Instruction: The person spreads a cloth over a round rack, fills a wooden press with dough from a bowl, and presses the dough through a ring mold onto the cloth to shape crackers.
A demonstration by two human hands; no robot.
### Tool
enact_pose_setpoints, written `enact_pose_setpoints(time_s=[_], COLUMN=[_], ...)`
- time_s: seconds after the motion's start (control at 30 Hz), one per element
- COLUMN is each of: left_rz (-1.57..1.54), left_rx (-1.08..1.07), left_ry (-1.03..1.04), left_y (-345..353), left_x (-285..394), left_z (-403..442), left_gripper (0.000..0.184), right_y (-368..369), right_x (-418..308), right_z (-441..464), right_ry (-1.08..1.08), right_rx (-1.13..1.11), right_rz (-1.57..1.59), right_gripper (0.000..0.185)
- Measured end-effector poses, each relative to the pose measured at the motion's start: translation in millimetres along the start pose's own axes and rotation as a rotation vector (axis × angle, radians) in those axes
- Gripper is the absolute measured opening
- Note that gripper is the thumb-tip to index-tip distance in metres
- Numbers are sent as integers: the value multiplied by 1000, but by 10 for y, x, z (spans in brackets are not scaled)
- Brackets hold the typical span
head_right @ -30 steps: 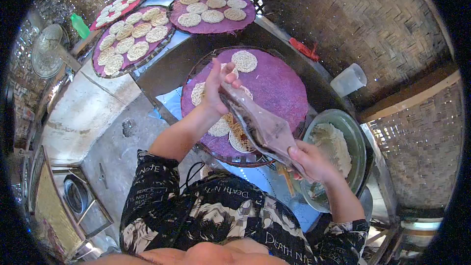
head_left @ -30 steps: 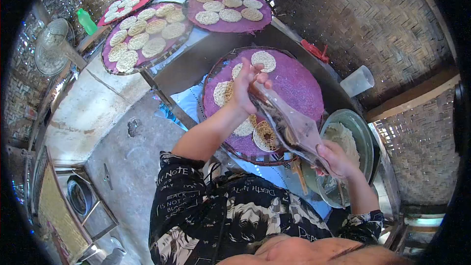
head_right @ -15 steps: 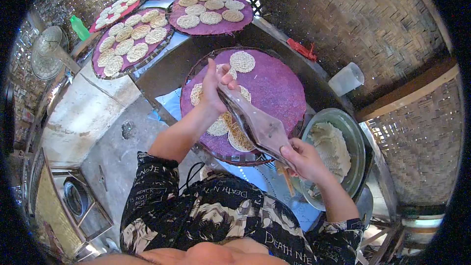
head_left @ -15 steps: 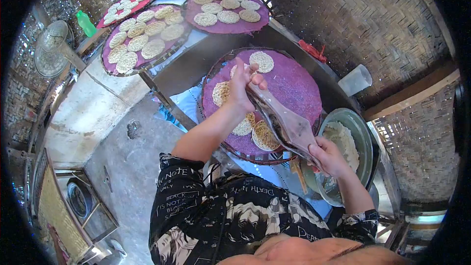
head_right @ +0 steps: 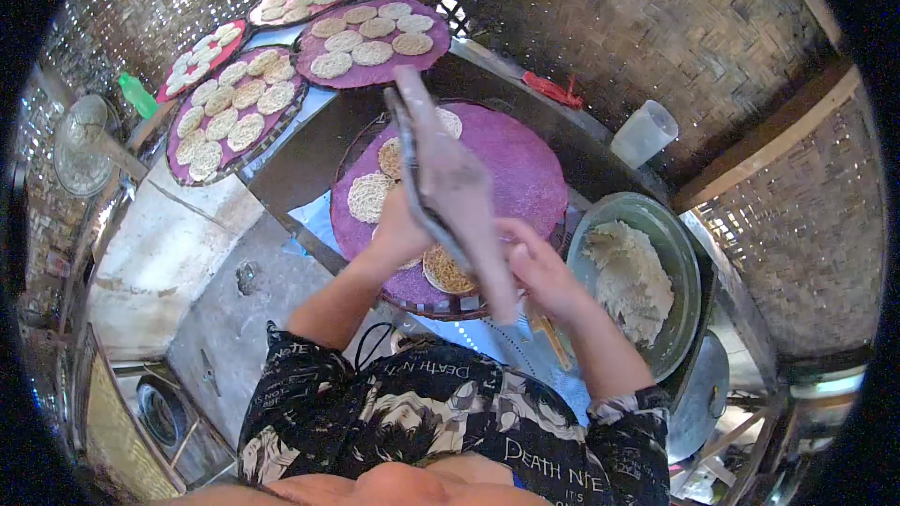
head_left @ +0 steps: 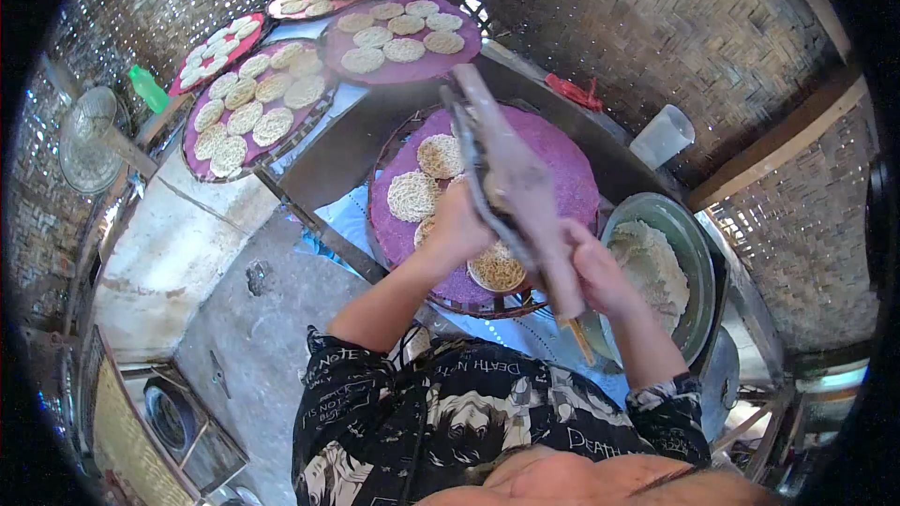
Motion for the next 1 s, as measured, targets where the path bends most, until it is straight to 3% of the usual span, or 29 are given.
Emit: enact_pose_setpoints(time_s=[0.03, 0.13, 0.23, 0.43, 0.63, 0.73, 1.0], left_rz=[-38, -226, -365, -435, -442, -438, -438], left_rx=[28, 178, 378, 598, 536, 523, 511], left_ry=[-22, -102, -138, -148, -189, -208, -231], left_y=[-75, -507, -1098, -1837, -1612, -1542, -1480], left_x=[-259, -768, -969, -1067, -1159, -1187, -1186], left_z=[-41, -215, -443, -807, -764, -760, -722], left_gripper=[29, 30, 31, 33, 34, 35, 38], right_y=[32, -205, -358, -342, -194, -202, -217], right_x=[35, 24, 459, 639, 474, 314, 236], right_z=[87, 228, 242, 282, 303, 248, 329], right_ry=[-46, -85, 128, 198, 35, 0, 12], right_rx=[-45, 240, 268, 199, 258, 274, 216], right_rz=[14, -956, -1130, -1185, -1366, -1270, -1370], right_gripper=[46, 33, 27, 27, 21, 20, 20])
Point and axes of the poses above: each hand's wrist, its own z-axis towards the middle knuckle, its own y-axis out of the palm, x = y × z, the point moved 9 cm from there along z, towards the middle knuckle, and after that the axes turned 14 degrees about -z, right-handed, at the moved point
